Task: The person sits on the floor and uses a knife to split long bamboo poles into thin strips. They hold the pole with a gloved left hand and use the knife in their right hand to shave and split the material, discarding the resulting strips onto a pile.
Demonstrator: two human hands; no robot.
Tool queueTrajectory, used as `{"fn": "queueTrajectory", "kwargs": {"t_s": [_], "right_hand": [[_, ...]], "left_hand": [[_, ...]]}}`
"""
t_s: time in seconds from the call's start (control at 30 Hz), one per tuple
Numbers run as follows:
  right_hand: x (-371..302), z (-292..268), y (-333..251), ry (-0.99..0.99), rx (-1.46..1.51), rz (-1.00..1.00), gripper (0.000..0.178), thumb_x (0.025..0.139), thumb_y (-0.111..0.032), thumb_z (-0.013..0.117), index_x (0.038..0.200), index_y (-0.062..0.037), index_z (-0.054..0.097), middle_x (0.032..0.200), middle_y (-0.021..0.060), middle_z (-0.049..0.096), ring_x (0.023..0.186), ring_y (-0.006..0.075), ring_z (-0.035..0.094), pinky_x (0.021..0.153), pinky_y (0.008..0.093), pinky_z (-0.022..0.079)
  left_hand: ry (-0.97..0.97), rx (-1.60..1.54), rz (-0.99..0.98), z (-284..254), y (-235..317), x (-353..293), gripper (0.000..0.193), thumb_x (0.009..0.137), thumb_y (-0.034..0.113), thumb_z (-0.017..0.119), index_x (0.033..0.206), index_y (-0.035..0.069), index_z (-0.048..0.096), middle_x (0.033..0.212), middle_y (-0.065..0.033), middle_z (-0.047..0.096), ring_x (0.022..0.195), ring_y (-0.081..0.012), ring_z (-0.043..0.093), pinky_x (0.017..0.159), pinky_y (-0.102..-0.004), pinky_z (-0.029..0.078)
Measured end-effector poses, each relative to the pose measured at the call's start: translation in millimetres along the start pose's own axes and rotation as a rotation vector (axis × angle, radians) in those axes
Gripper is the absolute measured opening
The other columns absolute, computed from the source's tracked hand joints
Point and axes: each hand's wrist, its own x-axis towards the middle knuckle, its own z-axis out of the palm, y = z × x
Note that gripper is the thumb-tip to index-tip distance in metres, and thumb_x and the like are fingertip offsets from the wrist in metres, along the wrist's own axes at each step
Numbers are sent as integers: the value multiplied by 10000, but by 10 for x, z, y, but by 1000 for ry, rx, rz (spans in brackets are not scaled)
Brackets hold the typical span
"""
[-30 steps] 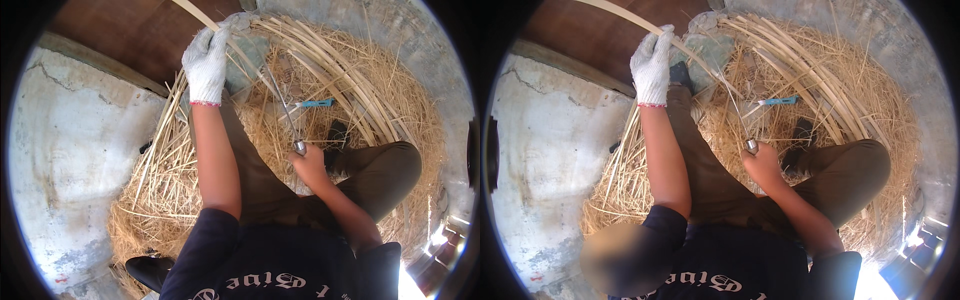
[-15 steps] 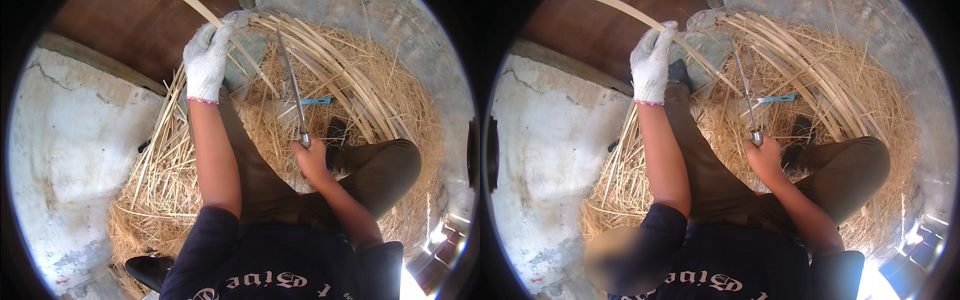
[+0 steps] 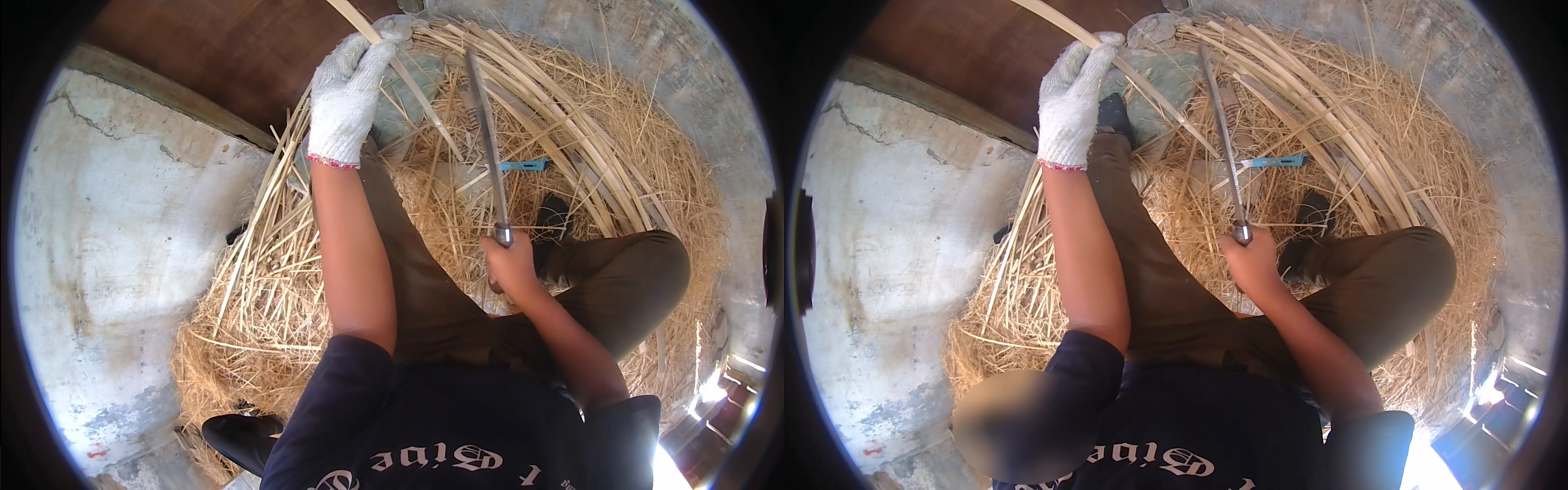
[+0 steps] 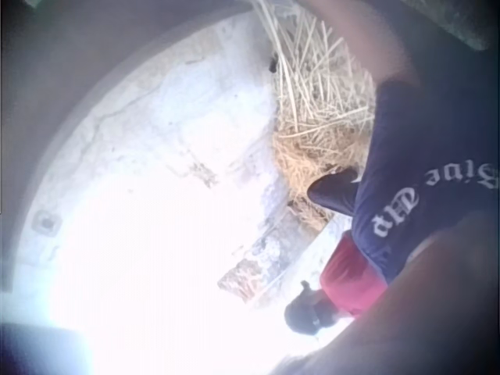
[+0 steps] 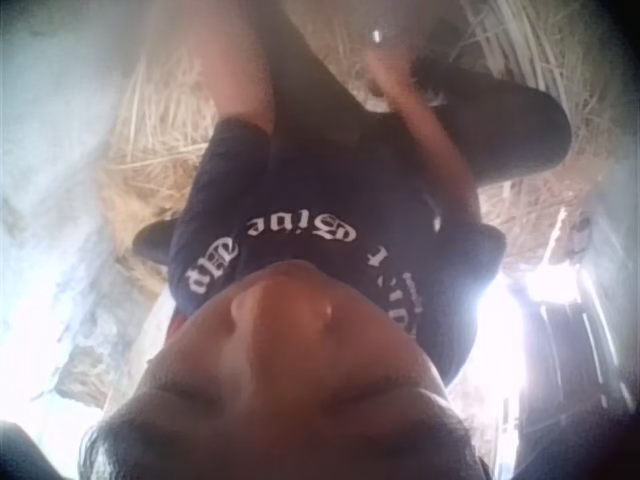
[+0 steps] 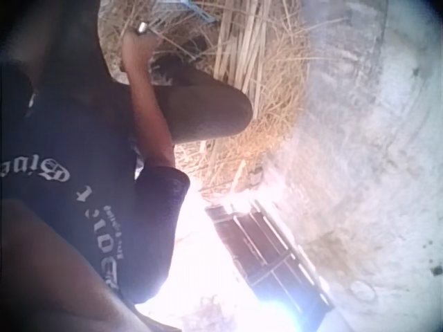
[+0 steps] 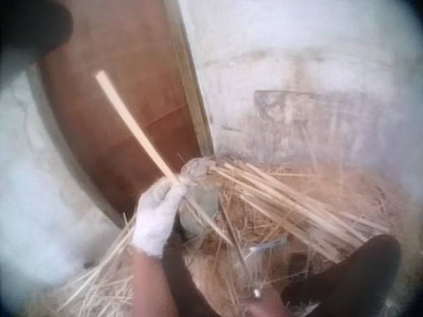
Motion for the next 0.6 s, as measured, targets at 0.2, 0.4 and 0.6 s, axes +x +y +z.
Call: {"fn": "queueTrajectory", "kwargs": {"t_s": [0.2, 0.4, 0.6], "right_hand": [[-142, -24, -388, -84, 2, 215, 217, 853, -87, 664, 699, -38, 519, 516, 36, 476, 375, 145, 447, 369, 353, 360], [-54, -56, -65, 64, -81, -174, 261, 852, -132, 666, 660, -3, 545, 556, 70, 549, 431, 184, 531, 456, 394, 432], [-32, -37, -304, -23, -284, 93, 254, 843, -160, 676, 679, 12, 586, 575, 88, 583, 521, 188, 564, 547, 398, 433]], "left_hand": [[42, -51, -96, -74, -114, 9, 253, 963, 167, 728, 1167, 20, 760, 1143, -52, 726, 1005, -135, 690, 880, -286, 582], [97, -191, -122, 37, -44, 20, 293, 893, 164, 790, 1120, -19, 762, 1060, -74, 737, 944, -129, 667, 869, -286, 536], [100, -142, -113, -2, -102, 1, 269, 917, 151, 774, 1119, -27, 762, 1069, -71, 732, 942, -123, 664, 862, -283, 540]]}}
